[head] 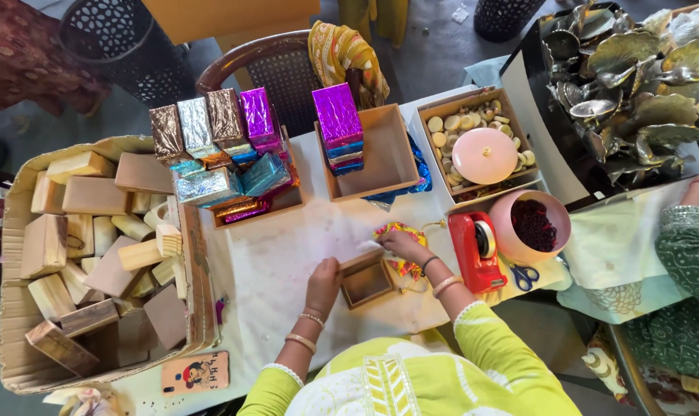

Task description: Wrapping small rectangular objects in decorative foil and placing them into containers.

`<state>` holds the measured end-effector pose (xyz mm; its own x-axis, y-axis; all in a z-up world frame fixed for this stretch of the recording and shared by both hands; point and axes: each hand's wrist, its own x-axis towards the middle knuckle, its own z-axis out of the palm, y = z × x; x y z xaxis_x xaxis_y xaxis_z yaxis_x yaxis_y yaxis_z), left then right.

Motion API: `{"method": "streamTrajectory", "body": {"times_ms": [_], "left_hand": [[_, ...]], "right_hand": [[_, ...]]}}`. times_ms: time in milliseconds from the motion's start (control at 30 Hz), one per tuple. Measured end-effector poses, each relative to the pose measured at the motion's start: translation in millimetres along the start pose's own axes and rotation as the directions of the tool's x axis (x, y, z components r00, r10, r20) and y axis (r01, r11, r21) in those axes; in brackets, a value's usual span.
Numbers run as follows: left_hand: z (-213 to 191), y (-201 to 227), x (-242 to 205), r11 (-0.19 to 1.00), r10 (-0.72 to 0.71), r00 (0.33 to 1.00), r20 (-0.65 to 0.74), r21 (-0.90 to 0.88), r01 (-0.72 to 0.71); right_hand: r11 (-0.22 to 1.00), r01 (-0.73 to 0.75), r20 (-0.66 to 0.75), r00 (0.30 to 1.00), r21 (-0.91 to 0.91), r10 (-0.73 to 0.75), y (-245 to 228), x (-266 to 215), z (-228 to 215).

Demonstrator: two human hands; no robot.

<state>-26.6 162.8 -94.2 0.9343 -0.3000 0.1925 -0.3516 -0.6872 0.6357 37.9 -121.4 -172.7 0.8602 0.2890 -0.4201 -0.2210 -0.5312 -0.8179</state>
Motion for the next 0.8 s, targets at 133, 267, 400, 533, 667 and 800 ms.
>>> {"method": "streamTrajectory", "body": {"times_ms": [133, 267, 400, 533, 667, 800], "left_hand": [[-13.0, 0.3, -0.4, 0.992, -0.039, 0.994, -0.099, -0.127, 0.026], [-15.9, 5.7, 20.3, 0.947, -0.251, 0.959, -0.129, -0.239, 0.215], [-20.3, 8.4, 28.0, 0.944, -0.266, 0.956, -0.126, -0.236, 0.231], [-17.7, 7.9, 32.6, 0.953, -0.234, 0.966, -0.111, -0.221, 0.206], [-21.0, 6.6, 43.2, 0.953, -0.259, 0.959, -0.112, -0.194, 0.234], [-22.9, 0.7, 50.6, 0.950, -0.260, 0.955, -0.145, -0.216, 0.226]], "right_hand": [[0.967, 0.248, -0.388, 0.898, 0.062, -0.206, 0.3, -27.6, 18.9], [0.906, 0.190, -0.376, 0.863, -0.379, -0.338, -18.2, -61.3, 45.4], [0.743, 0.214, -0.293, 0.823, -0.634, -0.487, -64.6, -110.9, 55.5], [0.629, 0.444, -0.090, 0.768, -0.638, -0.634, -66.9, -129.5, 56.9], [0.709, 0.335, -0.190, 0.813, -0.620, -0.550, -27.7, -124.3, 34.8], [0.832, 0.017, -0.617, 0.663, -0.555, -0.425, -50.1, -134.9, -25.1]]}}
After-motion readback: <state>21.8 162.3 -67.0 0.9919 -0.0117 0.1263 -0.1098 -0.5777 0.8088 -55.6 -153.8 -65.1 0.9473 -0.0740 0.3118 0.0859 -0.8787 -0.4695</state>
